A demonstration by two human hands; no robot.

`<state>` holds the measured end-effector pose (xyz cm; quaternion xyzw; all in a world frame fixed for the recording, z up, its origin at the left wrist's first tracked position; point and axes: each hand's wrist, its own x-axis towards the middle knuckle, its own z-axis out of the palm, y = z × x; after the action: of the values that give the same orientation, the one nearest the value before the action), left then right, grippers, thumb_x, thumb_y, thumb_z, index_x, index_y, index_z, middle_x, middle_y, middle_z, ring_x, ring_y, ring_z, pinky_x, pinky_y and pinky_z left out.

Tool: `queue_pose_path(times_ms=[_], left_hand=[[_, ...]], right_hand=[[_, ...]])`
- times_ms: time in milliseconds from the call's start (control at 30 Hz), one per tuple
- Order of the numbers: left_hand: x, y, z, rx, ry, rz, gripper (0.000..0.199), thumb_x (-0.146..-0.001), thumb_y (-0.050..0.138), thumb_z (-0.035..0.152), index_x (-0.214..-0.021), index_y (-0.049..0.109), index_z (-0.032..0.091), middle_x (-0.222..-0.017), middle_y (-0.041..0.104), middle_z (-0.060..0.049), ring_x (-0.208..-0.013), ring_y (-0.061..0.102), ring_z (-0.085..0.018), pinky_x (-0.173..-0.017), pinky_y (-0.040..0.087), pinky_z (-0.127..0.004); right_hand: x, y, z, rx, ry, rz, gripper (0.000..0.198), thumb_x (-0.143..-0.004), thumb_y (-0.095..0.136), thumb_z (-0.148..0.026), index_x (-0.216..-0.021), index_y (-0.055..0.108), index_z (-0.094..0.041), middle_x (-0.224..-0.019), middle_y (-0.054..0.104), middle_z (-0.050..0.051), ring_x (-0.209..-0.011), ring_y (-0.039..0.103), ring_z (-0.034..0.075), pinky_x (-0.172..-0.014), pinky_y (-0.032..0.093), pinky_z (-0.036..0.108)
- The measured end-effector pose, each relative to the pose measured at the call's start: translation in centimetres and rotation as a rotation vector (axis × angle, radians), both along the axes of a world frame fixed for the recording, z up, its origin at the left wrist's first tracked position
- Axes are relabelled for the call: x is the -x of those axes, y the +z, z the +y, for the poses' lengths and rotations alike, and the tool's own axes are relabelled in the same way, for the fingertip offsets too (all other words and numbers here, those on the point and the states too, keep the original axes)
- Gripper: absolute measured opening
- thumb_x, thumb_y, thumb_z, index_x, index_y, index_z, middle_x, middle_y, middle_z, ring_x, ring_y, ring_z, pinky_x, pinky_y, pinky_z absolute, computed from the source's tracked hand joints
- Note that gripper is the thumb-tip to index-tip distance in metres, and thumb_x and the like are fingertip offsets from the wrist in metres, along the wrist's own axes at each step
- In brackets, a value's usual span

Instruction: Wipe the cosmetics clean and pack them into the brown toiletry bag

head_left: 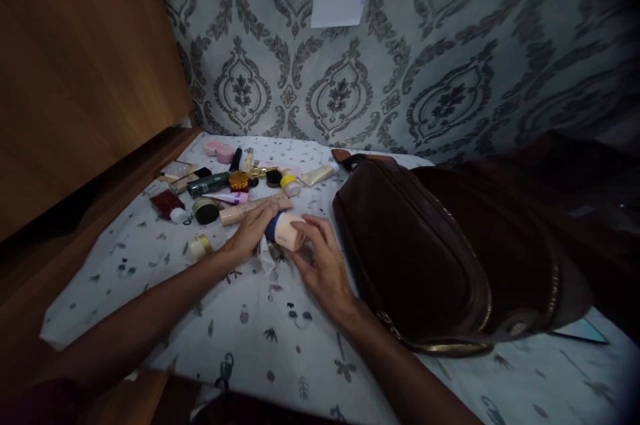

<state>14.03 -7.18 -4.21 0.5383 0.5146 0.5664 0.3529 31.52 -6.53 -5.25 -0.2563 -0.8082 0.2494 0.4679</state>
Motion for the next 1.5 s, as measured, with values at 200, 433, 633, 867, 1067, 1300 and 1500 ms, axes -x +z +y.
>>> queue_pose_path(times_ms=[200, 433, 633, 867, 1067, 1300, 1500], left_hand=[[0.4, -0.2, 0.0, -0.001, -0.023, -0.037, 0.032, -0.093, 0.050, 0.046, -0.084, 0.063, 0.019, -0.086, 0.062, -0.002, -0.084, 0.057, -0.018, -0.077, 0.046, -0.029], [0.5, 0.0, -0.2, -0.026, -0.069, 0.017, 0.033, -0.093, 0.051, 0.048, -0.087, 0.064, 0.019, -0.090, 0.062, -0.001, -0.088, 0.057, -0.018, -0.083, 0.044, -0.028], [0.2, 0.5, -0.4, -0.005, -0.023, -0.002, 0.036, -0.092, 0.051, 0.050, -0.089, 0.066, 0.018, -0.087, 0.065, -0.002, -0.084, 0.057, -0.018, -0.078, 0.045, -0.029], [0.4, 0.3, -0.4, -0.024, -0.044, 0.041, 0.033, -0.094, 0.051, 0.048, -0.088, 0.065, 0.019, -0.088, 0.064, -0.001, -0.086, 0.057, -0.018, -0.079, 0.044, -0.028], [0.4, 0.2, -0.4, -0.002, -0.053, 0.019, 0.034, -0.093, 0.051, 0.049, -0.090, 0.065, 0.018, -0.090, 0.065, -0.002, -0.087, 0.058, -0.019, -0.079, 0.045, -0.028], [0.4, 0.2, -0.3, -0.003, -0.055, 0.025, 0.037, -0.092, 0.050, 0.052, -0.085, 0.063, 0.018, -0.087, 0.061, -0.002, -0.085, 0.055, -0.018, -0.079, 0.044, -0.029], [0.3, 0.8, -0.6, -0.008, -0.053, 0.063, 0.039, -0.094, 0.048, 0.052, -0.086, 0.062, 0.017, -0.087, 0.061, -0.002, -0.085, 0.055, -0.018, -0.080, 0.044, -0.029]], right_hand=[[0.4, 0.1, 0.1, 0.297, 0.002, 0.086, 0.044, -0.078, 0.072, -0.026, -0.119, 0.056, -0.024, -0.114, 0.060, 0.008, -0.094, 0.064, 0.022, -0.077, 0.058, 0.035], [0.1, 0.8, -0.2, 0.569, 0.061, -0.012, 0.051, -0.092, 0.051, -0.051, -0.132, 0.045, -0.019, -0.088, 0.066, 0.004, -0.070, 0.066, 0.019, -0.067, 0.054, 0.033], [0.7, 0.5, 0.0, 0.634, 0.025, 0.090, 0.080, -0.070, 0.077, -0.043, -0.136, 0.038, -0.022, -0.122, 0.059, 0.011, -0.081, 0.067, 0.020, -0.072, 0.057, 0.036], [0.3, 0.3, 0.1, 0.696, 0.065, 0.046, 0.047, -0.085, 0.058, -0.057, -0.111, 0.049, -0.020, -0.082, 0.064, 0.002, -0.065, 0.065, 0.018, -0.056, 0.053, 0.030], [0.6, 0.1, 0.3, 0.585, 0.022, 0.132, 0.069, -0.072, 0.076, -0.043, -0.130, 0.045, -0.022, -0.126, 0.057, 0.013, -0.095, 0.066, 0.022, -0.078, 0.057, 0.037], [0.4, 0.2, 0.1, 0.261, 0.050, 0.060, 0.041, -0.080, 0.071, -0.027, -0.119, 0.058, -0.025, -0.118, 0.060, 0.009, -0.108, 0.060, 0.025, -0.083, 0.057, 0.038], [0.2, 0.6, 0.0, 0.256, 0.016, 0.016, 0.042, -0.081, 0.071, -0.031, -0.120, 0.058, -0.023, -0.117, 0.061, 0.010, -0.104, 0.062, 0.025, -0.083, 0.056, 0.038]])
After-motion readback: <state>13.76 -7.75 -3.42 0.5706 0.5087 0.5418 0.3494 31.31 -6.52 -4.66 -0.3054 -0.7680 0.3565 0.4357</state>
